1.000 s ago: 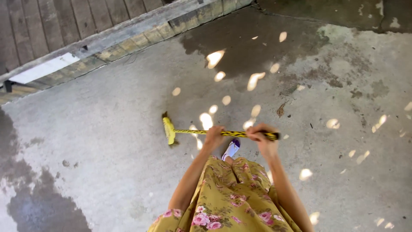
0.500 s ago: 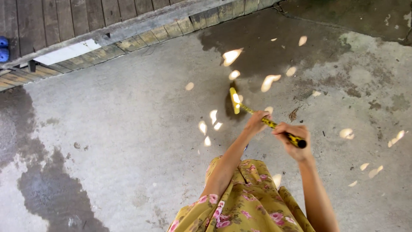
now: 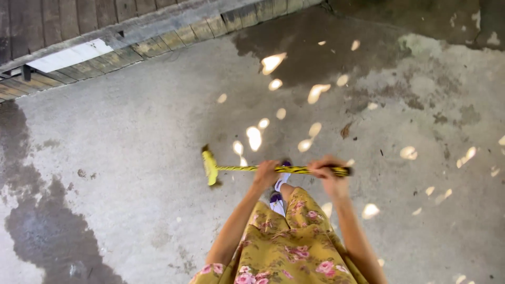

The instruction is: The person sweeps a concrete floor with a yellow broom, moving debris and leaves toward a metal gate. The person walks around the area, sweeping along edges and open floor space.

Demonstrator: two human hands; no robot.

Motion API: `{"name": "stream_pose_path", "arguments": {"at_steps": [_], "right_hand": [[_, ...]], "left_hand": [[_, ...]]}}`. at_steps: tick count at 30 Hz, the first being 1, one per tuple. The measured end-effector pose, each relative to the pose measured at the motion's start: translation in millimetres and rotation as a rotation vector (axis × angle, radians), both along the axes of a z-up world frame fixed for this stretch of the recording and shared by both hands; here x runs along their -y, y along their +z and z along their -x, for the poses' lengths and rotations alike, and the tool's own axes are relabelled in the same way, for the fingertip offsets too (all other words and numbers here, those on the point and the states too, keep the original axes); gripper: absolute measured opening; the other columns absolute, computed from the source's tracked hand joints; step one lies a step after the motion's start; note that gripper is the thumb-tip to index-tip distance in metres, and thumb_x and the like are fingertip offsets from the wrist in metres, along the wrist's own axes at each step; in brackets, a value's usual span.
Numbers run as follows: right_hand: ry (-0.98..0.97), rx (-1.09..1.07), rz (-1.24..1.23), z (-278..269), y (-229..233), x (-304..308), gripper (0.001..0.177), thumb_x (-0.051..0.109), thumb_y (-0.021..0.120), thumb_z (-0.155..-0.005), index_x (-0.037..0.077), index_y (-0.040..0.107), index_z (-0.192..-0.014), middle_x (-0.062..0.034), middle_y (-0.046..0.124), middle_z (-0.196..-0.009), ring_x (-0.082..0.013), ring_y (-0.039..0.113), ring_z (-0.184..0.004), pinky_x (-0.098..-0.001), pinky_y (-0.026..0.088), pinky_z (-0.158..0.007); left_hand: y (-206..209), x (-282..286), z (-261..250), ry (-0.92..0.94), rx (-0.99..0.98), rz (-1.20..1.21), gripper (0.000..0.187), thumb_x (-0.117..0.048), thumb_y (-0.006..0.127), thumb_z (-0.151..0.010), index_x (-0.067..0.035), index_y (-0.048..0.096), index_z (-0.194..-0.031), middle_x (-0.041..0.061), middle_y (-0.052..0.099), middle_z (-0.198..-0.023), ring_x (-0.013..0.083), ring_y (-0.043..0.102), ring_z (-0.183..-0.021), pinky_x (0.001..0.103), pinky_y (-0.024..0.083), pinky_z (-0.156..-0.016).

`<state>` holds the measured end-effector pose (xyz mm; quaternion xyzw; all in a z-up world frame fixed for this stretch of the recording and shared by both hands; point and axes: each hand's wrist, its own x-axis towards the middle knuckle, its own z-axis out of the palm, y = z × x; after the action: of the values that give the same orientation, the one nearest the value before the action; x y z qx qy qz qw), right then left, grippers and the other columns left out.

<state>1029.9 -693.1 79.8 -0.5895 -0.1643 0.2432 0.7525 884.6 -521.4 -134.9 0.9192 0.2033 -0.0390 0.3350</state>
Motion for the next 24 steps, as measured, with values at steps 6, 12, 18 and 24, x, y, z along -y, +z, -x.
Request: {"name": "stream_pose_path", "arguments": {"at_steps": [6,12,18,24], "right_hand": [[0.199,-0.251,0.039,61.7,-7.0,18.4,0.001,-0.010,0.071,-0.080,-0.009,0.071,-0.079,-0.0137,0.055,-0.062,-0.0157,0.047,-0.058,-0.0264,0.042,-0.055],[0.134,0.134,0.281,-18.0,27.4,119.8,0.007,-0.006,0.074,-0.077,0.000,0.074,-0.076,-0.0101,0.060,-0.056,-0.0137,0.048,-0.055,-0.0276,0.042,-0.052],[0.222,0.518,0.015,-103.5,77.6,198.0,0.017,-0.013,0.066,-0.077,0.002,0.068,-0.068,-0.0102,0.052,-0.053,-0.0249,0.044,-0.044,-0.0303,0.045,-0.048],[0.226,0.551,-0.181,-185.7,134.2,306.2,0.017,-0.003,0.071,-0.081,-0.002,0.065,-0.065,-0.0095,0.051,-0.054,-0.0200,0.039,-0.043,-0.0290,0.045,-0.044]], "left_hand": [[-21.4,31.5,58.8,0.094,-0.158,0.040,0.028,-0.005,0.063,-0.073,-0.023,0.070,-0.093,0.006,0.073,-0.088,0.0329,0.073,-0.092,0.046,0.060,-0.080],[-17.5,151.3,-76.8,0.079,0.059,0.244,0.004,-0.018,0.061,-0.079,-0.020,0.065,-0.077,0.008,0.068,-0.079,0.0374,0.068,-0.084,0.049,0.053,-0.075],[16.1,257.8,-231.6,-0.005,0.447,0.494,0.008,-0.016,0.060,-0.089,-0.017,0.068,-0.088,0.017,0.063,-0.073,0.0412,0.064,-0.072,0.046,0.052,-0.068],[93.5,349.4,-306.4,-0.008,0.284,0.364,0.017,-0.019,0.057,-0.088,-0.021,0.055,-0.071,0.003,0.054,-0.060,0.0279,0.059,-0.056,0.038,0.047,-0.054]]}}
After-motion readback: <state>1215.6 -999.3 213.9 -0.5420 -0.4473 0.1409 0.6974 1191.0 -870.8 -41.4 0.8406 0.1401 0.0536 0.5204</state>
